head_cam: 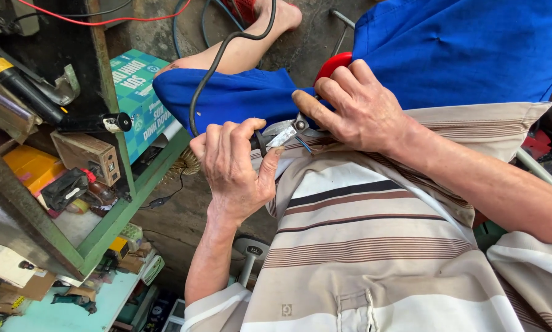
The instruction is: The person sits cross-legged and uses pliers to strip the outer insulation from a black electrical cord. They then use a screwdriver to separate and adjust the internal wires, working on the cord while it rests on their lap.
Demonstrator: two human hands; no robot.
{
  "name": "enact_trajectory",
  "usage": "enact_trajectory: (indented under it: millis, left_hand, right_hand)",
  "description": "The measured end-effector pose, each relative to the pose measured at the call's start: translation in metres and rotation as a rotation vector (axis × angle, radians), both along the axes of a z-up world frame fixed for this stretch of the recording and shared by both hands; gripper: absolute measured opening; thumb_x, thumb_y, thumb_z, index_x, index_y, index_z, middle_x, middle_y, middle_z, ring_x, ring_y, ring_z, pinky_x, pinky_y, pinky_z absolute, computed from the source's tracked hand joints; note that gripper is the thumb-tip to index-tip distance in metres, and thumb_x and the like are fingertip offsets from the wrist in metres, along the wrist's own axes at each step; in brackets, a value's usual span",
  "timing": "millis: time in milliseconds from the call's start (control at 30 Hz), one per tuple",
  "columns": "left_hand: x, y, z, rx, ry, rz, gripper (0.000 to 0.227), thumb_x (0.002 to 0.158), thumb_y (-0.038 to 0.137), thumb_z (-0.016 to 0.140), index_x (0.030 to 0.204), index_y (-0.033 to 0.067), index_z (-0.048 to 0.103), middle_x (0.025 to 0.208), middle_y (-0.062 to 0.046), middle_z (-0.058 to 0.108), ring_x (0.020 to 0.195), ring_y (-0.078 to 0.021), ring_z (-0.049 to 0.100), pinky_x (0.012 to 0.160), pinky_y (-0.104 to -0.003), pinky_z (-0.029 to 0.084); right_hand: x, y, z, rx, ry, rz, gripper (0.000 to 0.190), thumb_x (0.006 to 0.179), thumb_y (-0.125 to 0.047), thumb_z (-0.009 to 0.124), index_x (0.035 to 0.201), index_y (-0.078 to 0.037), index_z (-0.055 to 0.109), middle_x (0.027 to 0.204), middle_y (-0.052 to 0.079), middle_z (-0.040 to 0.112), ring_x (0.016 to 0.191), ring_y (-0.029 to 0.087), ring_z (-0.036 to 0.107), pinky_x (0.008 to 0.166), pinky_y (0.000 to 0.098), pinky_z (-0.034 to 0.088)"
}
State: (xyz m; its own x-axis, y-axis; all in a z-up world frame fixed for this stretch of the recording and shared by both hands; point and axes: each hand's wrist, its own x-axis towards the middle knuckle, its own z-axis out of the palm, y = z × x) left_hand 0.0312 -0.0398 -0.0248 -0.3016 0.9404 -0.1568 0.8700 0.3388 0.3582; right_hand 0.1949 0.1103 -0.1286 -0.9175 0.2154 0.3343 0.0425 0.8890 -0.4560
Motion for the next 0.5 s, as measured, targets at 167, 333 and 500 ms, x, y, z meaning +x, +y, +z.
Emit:
enact_trajectory:
  millis: [167,333,500]
  left_hand:
    - [-0.001,0.0,-0.01,0.008,-0.04,0.016,0.044,0.105,0.046,0.044,0.113,0.0068,0.063,0.093,-0.007,0.063,0.081,-0.0297,0.051,0.08,-0.045,0.03]
    - [-0.002,0.003,-0.017,0.057,-0.036,0.034,0.045,0.105,0.047,0.044,0.111,0.0067,0.064,0.09,-0.006,0.063,0.079,-0.0278,0.051,0.078,-0.044,0.03]
    - [-0.001,0.0,-0.023,0.042,-0.057,0.041,0.044,0.106,0.047,0.045,0.114,0.0078,0.064,0.092,-0.005,0.063,0.081,-0.0284,0.052,0.078,-0.044,0.031]
  right_hand:
    - [-0.002,-0.005,-0.019,-0.026,0.019,-0.013,0.021,0.106,-0.001,0.046,0.116,0.0,0.064,0.083,0.008,0.05,0.069,0.024,0.043,0.066,0.0365,0.04]
    - [-0.004,-0.009,-0.028,0.001,0.012,-0.075,0.014,0.112,-0.01,0.055,0.103,-0.001,0.061,0.077,0.006,0.046,0.067,0.023,0.043,0.064,0.0356,0.04]
    - [-0.002,-0.011,-0.033,0.052,-0.025,-0.105,0.015,0.109,-0.009,0.056,0.095,-0.007,0.061,0.075,0.004,0.045,0.064,0.02,0.044,0.062,0.0333,0.038]
